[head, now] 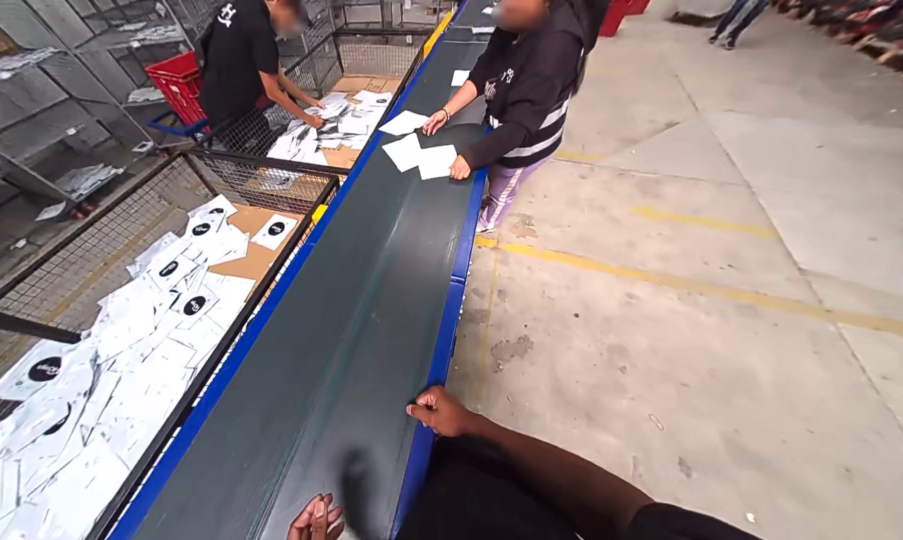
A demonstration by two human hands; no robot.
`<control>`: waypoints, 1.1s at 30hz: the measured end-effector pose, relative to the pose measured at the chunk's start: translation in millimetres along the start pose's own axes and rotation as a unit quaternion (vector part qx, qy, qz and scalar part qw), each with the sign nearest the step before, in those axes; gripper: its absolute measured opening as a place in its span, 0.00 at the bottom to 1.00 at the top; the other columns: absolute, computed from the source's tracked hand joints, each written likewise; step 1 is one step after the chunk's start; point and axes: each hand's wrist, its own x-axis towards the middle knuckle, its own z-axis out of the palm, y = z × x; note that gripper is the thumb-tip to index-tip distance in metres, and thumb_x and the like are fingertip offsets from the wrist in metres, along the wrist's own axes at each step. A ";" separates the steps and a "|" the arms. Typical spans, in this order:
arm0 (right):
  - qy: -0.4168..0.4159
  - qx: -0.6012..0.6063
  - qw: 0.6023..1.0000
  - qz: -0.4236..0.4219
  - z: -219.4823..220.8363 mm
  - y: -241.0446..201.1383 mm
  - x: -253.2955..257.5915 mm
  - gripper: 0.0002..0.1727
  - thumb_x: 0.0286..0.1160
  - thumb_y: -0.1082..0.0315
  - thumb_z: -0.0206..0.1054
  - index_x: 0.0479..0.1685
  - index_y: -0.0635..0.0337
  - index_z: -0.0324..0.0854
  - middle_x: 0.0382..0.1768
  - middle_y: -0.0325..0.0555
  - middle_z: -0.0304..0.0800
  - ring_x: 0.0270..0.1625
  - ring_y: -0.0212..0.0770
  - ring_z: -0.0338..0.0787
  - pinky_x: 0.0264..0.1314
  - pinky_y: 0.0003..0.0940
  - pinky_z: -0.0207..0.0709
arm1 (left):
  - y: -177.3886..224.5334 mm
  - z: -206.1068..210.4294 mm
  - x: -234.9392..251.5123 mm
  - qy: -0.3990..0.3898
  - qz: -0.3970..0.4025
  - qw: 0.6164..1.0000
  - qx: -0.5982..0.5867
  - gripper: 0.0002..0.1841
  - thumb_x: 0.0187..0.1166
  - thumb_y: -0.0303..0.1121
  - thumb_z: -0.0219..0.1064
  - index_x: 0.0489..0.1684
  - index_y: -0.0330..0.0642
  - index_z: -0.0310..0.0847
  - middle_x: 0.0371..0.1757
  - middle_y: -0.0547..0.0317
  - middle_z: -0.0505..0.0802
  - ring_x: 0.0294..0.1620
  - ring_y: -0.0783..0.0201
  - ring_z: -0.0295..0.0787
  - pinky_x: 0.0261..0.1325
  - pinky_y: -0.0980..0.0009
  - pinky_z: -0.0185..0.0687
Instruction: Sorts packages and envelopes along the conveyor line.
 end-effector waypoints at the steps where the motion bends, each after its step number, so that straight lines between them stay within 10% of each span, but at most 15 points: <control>1: 0.001 0.000 1.000 0.004 -0.1 -1.3 -0.2 0.30 0.86 0.50 0.63 0.10 0.55 0.72 0.11 0.37 0.75 0.15 0.33 0.76 0.20 0.34 0.71 | 4.3 5.2 1.7 -0.001 0.000 1.000 0.006 0.17 0.89 0.33 0.59 0.66 0.29 0.75 0.55 0.44 0.92 0.47 0.54 0.95 0.53 0.55 0.94; 33: -0.003 0.018 1.000 0.006 -1.3 -5.1 -1.9 0.30 0.87 0.52 0.63 0.10 0.55 0.73 0.10 0.37 0.76 0.13 0.31 0.75 0.18 0.31 0.70 | 7.4 25.9 -9.0 -0.018 -0.022 0.999 0.042 0.15 0.85 0.27 0.63 0.64 0.27 0.79 0.56 0.41 0.93 0.49 0.51 0.95 0.51 0.57 0.94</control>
